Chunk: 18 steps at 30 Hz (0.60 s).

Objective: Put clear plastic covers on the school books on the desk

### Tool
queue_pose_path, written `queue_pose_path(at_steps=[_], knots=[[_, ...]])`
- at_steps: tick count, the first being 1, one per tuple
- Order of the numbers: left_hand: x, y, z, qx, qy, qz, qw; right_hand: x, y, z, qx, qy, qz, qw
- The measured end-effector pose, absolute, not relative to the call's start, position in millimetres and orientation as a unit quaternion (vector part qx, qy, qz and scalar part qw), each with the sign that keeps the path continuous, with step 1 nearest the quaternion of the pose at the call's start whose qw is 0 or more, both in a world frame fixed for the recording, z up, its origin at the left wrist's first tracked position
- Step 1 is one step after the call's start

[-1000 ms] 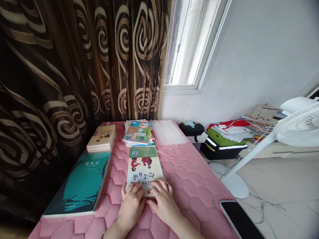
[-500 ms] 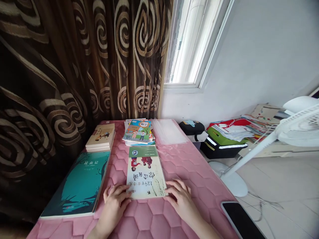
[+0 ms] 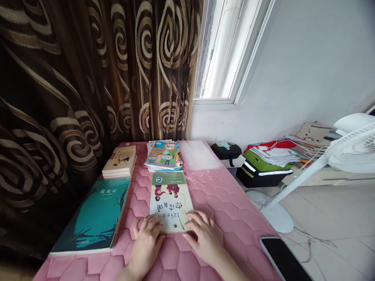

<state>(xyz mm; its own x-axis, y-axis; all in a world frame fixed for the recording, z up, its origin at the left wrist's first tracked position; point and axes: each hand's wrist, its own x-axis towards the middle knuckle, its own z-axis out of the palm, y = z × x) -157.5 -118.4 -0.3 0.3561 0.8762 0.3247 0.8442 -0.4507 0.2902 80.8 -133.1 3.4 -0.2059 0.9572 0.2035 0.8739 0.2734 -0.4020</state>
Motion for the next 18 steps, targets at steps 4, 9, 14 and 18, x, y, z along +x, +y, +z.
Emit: queue_pose_path(at_steps=[4, 9, 14, 18], knots=[[-127, -119, -2, 0.827, 0.517, 0.218, 0.035, 49, -129, 2, -0.571, -0.785, 0.1, 0.219], [-128, -117, -1, 0.826, 0.521, 0.212, 0.037, 43, -124, -3, -0.574, -0.782, 0.091, 0.224], [-165, -114, -3, 0.824, 0.522, 0.22, 0.019, 75, -127, -3, -0.597, -0.768, 0.085, 0.214], [-192, -113, -6, 0.81, 0.545, 0.216, 0.005, 103, -131, -5, -0.631, -0.746, 0.081, 0.196]])
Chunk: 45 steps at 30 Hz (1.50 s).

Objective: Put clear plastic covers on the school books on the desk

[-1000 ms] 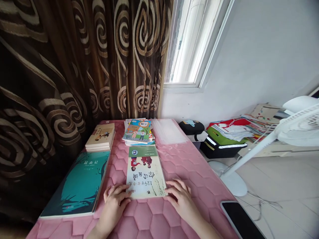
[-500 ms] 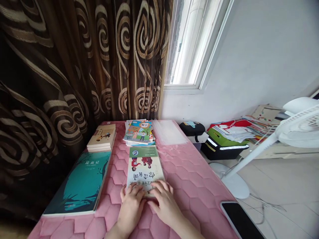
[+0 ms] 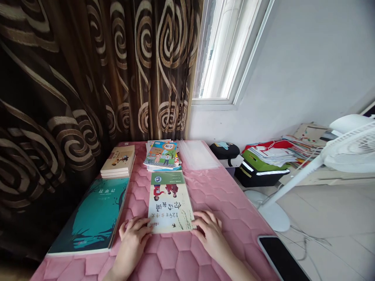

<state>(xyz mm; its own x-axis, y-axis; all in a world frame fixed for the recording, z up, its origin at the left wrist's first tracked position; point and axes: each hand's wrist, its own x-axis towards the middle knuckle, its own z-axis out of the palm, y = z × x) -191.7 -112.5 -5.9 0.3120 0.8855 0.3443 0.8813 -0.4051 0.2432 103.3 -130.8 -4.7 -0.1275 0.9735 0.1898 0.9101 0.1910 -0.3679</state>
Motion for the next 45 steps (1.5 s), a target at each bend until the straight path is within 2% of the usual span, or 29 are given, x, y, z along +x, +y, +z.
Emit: queue_pose_path(at_steps=[10, 14, 18, 22, 28, 33, 38, 45], knots=[[-176, -117, 10, 0.861, 0.481, 0.148, -0.067, 103, -113, 12, -0.598, -0.764, 0.124, 0.208], [-155, -111, 18, 0.902, 0.411, 0.069, -0.111, 94, -73, 16, -0.586, -0.774, 0.124, 0.205], [-144, -107, 8, 0.915, 0.368, -0.009, -0.168, 81, -17, 21, -0.589, -0.781, 0.118, 0.172], [-148, -109, -4, 0.916, 0.354, -0.004, -0.191, 68, 37, 28, -0.598, -0.779, 0.117, 0.148], [-155, -112, 2, 0.924, 0.345, 0.0, -0.167, 56, 79, 30, -0.636, -0.758, 0.096, 0.109], [-168, -113, 9, 0.913, 0.376, -0.025, -0.158, 58, 76, 28, -0.658, -0.743, 0.078, 0.095], [-188, -108, 16, 0.864, 0.482, -0.052, -0.137, 85, 50, 30, -0.679, -0.724, 0.078, 0.092], [-186, -59, 26, 0.835, 0.544, 0.001, -0.085, 144, -15, 12, -0.716, -0.674, 0.132, 0.123]])
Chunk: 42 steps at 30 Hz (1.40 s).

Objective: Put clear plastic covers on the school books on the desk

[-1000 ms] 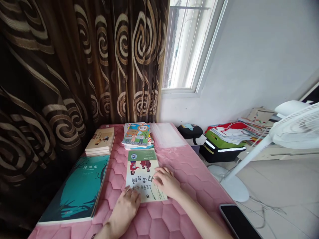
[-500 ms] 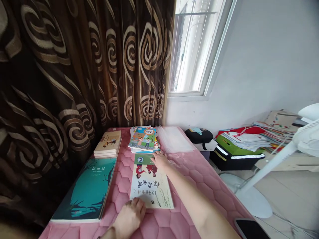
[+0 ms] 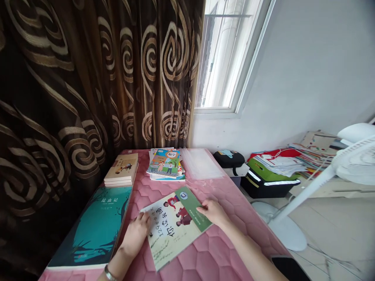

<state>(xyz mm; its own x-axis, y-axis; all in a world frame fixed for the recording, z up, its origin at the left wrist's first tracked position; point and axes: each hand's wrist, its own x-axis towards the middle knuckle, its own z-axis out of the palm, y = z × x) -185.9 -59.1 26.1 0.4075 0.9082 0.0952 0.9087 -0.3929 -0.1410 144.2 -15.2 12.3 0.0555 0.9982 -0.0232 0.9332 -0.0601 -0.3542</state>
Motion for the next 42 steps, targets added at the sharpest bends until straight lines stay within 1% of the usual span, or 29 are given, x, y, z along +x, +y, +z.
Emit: queue_pose_path(at_steps=[3, 6, 9, 13, 16, 20, 22, 25, 27, 29, 31, 36, 39, 42], knots=[[-178, -20, 27, -0.806, -0.588, -0.031, 0.061, 153, -35, -3, -0.734, -0.634, 0.155, 0.186], [-174, 18, 29, -0.783, -0.617, -0.048, 0.064, 149, -42, -12, -0.749, -0.599, 0.141, 0.244], [-175, 45, 32, -0.765, -0.638, -0.058, 0.063, 138, -39, -9, -0.769, -0.584, 0.11, 0.235], [-185, 57, 38, -0.755, -0.651, -0.061, 0.06, 123, -31, 6, -0.791, -0.562, 0.119, 0.21], [-189, 52, 43, -0.751, -0.655, -0.058, 0.06, 120, -29, 9, -0.799, -0.551, 0.123, 0.209], [-179, 27, 47, -0.741, -0.663, -0.074, 0.075, 124, -28, -1, -0.785, -0.565, 0.124, 0.223], [-164, 7, 45, -0.769, -0.63, -0.084, 0.068, 126, -27, -7, -0.779, -0.57, 0.121, 0.233], [-138, -28, 34, -0.837, -0.539, -0.09, 0.03, 128, -25, -12, -0.777, -0.57, 0.115, 0.241], [-123, -50, 22, -0.857, -0.504, -0.102, 0.012, 126, -28, -11, -0.775, -0.576, 0.083, 0.247], [-115, -63, 11, -0.86, -0.49, -0.143, 0.0, 120, -37, -7, -0.769, -0.589, 0.026, 0.249], [-112, -68, 3, -0.855, -0.49, -0.171, -0.005, 108, -51, -1, -0.743, -0.623, -0.006, 0.245], [-111, -66, 2, -0.854, -0.49, -0.175, 0.002, 64, -80, 7, -0.6, -0.766, 0.039, 0.228], [-113, -67, 7, -0.857, -0.488, -0.168, 0.004, 50, -81, 4, -0.579, -0.785, 0.042, 0.217], [-123, -70, 11, -0.86, -0.485, -0.159, 0.014, 55, -77, 0, -0.576, -0.787, 0.036, 0.219]])
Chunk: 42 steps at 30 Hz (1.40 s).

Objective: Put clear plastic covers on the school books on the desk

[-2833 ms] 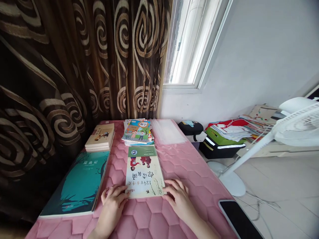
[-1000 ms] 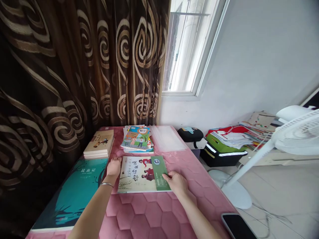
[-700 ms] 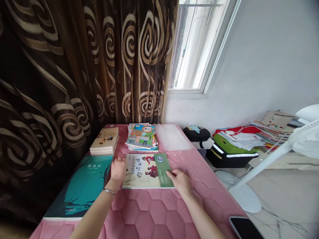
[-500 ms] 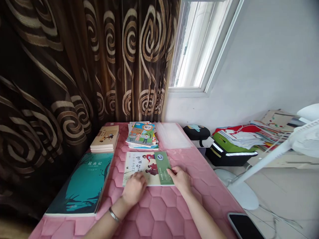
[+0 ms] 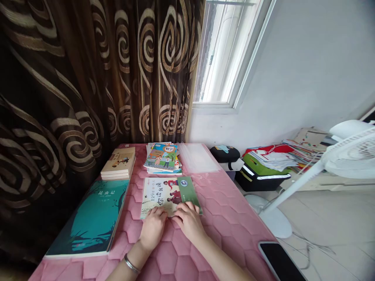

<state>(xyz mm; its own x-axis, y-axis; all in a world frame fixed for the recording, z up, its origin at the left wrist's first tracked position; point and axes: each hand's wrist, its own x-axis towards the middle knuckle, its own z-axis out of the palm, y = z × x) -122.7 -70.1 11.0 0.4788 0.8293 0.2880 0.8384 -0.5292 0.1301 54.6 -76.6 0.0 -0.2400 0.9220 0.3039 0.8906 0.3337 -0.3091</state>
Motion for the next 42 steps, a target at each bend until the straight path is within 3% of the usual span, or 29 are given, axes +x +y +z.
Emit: queue_pose_path(at_steps=[6, 12, 20, 31, 42], knots=[[-172, -69, 8, -0.841, -0.513, -0.164, 0.048, 104, -79, -5, -0.606, -0.761, 0.014, 0.232], [-210, -66, 0, -0.811, -0.546, -0.211, 0.016, 148, -85, -11, -0.665, -0.709, 0.012, 0.234], [-193, -76, 12, -0.791, -0.577, -0.198, 0.038, 144, -88, -9, -0.667, -0.71, -0.004, 0.226], [-105, -68, 6, -0.825, -0.516, -0.228, -0.037, 57, -74, 0, -0.574, -0.775, 0.05, 0.259], [-184, -72, 6, -0.774, -0.581, -0.253, -0.006, 117, -81, -7, -0.645, -0.722, 0.038, 0.25]])
